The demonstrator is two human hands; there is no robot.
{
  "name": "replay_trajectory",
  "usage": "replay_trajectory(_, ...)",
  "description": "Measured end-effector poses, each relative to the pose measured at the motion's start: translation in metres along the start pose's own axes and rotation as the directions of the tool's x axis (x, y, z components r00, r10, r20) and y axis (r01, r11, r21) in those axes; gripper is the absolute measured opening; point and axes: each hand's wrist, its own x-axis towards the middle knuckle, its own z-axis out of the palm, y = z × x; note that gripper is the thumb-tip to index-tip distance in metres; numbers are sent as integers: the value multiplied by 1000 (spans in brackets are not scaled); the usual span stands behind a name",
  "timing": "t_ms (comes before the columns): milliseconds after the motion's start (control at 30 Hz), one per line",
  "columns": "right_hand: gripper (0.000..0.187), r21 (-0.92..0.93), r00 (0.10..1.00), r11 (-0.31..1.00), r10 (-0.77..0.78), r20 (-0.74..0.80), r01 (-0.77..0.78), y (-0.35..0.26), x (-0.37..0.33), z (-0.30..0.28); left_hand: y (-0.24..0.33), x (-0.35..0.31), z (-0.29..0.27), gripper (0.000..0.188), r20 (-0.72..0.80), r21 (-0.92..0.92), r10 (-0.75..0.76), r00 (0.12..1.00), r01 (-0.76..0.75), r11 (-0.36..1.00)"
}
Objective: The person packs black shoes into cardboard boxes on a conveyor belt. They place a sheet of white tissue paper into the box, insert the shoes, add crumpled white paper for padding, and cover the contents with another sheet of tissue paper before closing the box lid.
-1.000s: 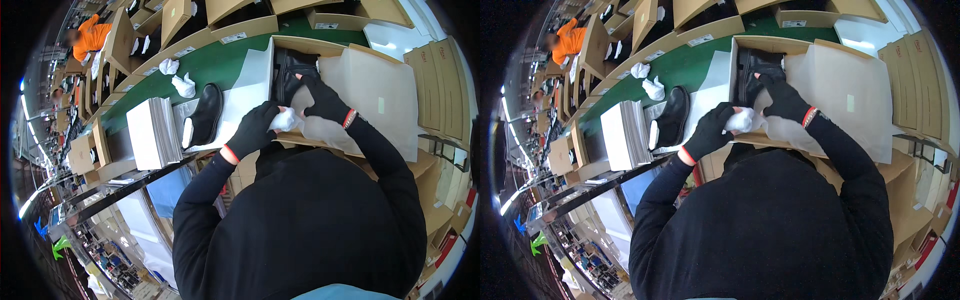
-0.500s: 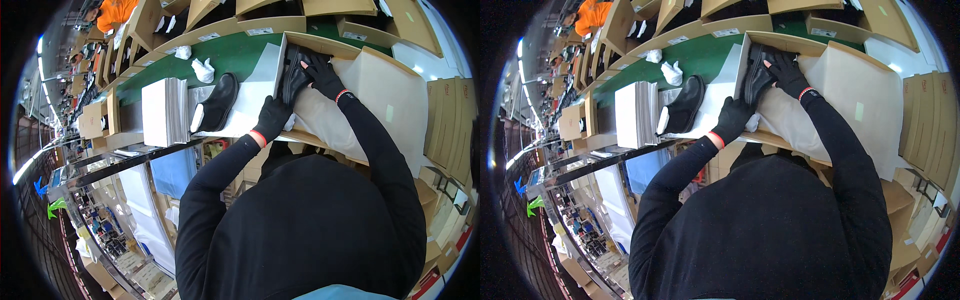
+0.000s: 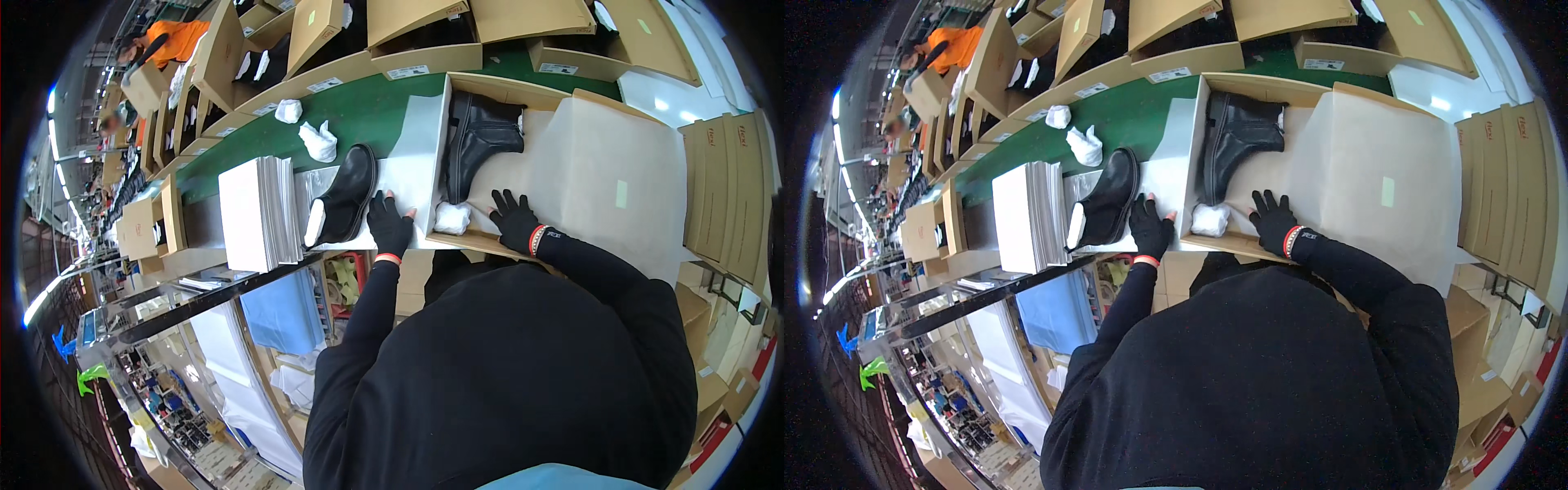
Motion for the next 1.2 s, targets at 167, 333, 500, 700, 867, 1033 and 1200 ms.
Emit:
replay_trajectory(167, 63, 333, 968, 942, -51, 247, -36, 5, 0, -35, 6, 20, -25, 26, -233, -471, -190, 954, 60, 880)
replay_trajectory(333, 41, 842, 954, 472, 9, -299, 260, 53, -6, -62, 122, 29, -134, 39, -170, -745, 275, 946, -306, 592)
replay_trajectory(500, 85, 982, 912, 124, 370, -178, 141, 57, -31, -172, 193, 24, -151, 40, 68, -765, 759, 647, -455, 456)
replay_trajectory(700, 110, 653, 827, 746, 282, -487, 130, 47, -33, -132, 143, 13, -140, 58, -85, -698, 527, 846, -428, 574)
replay_trajectory(867, 100, 312, 637, 646, 757, -144, -697, 121, -71, -161, 114, -1, -102, 60, 44, -519, 581, 813, -478, 708)
replay_trajectory(1033, 108, 180, 719, 984, 124, -684, 1, 46, -34, -185, 118, -11, -88, 52, 122, -500, 620, 775, -491, 713)
replay_trajectory(1200, 107, -249, 932, 904, 362, 14, -347, 45, 21, -117, 109, -5, -102, 29, -11, -677, 563, 826, -421, 604)
